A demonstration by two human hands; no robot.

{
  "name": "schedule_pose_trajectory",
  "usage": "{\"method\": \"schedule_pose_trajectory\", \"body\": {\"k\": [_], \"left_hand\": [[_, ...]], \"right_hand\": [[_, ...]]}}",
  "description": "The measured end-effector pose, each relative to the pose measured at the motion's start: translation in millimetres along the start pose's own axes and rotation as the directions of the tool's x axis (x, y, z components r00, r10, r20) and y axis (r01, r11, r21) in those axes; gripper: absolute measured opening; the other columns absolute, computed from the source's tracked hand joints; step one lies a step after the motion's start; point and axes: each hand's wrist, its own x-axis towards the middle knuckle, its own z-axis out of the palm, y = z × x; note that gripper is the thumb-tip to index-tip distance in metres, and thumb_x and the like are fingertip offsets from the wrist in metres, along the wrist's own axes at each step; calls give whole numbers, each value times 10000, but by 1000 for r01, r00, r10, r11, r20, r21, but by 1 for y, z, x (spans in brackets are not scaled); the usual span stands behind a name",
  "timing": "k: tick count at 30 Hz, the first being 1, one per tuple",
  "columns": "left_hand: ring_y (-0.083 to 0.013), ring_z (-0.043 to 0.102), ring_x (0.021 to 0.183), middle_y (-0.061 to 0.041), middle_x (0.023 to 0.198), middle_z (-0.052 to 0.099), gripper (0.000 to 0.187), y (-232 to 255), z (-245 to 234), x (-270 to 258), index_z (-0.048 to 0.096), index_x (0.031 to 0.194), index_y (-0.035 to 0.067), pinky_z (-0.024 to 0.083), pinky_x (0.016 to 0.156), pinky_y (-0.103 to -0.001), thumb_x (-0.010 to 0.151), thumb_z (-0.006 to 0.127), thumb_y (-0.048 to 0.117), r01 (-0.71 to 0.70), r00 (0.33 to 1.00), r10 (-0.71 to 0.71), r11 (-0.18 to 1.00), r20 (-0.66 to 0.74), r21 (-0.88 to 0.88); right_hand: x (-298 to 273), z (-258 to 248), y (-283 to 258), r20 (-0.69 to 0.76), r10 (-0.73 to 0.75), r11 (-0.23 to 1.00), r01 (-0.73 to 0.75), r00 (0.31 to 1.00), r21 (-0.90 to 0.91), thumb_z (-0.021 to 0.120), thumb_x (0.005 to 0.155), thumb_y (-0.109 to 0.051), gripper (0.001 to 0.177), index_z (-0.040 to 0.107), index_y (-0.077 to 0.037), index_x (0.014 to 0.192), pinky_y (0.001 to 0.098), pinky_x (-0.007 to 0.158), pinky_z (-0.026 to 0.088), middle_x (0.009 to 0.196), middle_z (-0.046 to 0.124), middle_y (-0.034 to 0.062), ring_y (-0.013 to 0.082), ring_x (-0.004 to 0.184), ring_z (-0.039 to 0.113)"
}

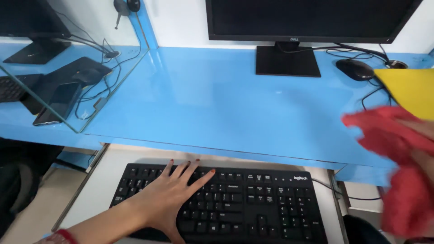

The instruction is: Cleaning a computer desk, keyboard, and phone case with a cloth.

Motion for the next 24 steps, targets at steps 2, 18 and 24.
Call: {"method": "schedule_pose_trajectory", "body": {"k": [2,18,24], "left_hand": [[-553,352,1357,-402,1521,299,1556,0,-16,9,146,1603,64,230,1088,-733,475,908,817,-62,994,65,997,-83,43],[-395,519,1300,-209,1373,578,613,-196,-53,273,518,1436,88,349,1119,-570,970,532,486,465,616,-371,883,-695,-59],[-315,290,1489,-137,1599,359,757,-217,-20,304,358,1545,91,151,1204,-592,981,409,593,509,583,-544,824,-603,-251]], "right_hand": [[36,40,-23,-29,47,999,-47,998,8,544,1000,-197,338,719,-138,1283,398,824,611,1149,754,168,283,946,744],[269,214,-146,-99,-415,905,399,905,-146,490,978,-356,521,548,-150,1453,460,1176,386,1581,461,102,304,1421,472],[286,172,-48,-225,-227,958,175,948,-228,468,961,-393,549,517,-180,1464,488,1142,362,1572,426,104,327,1408,444]]}}
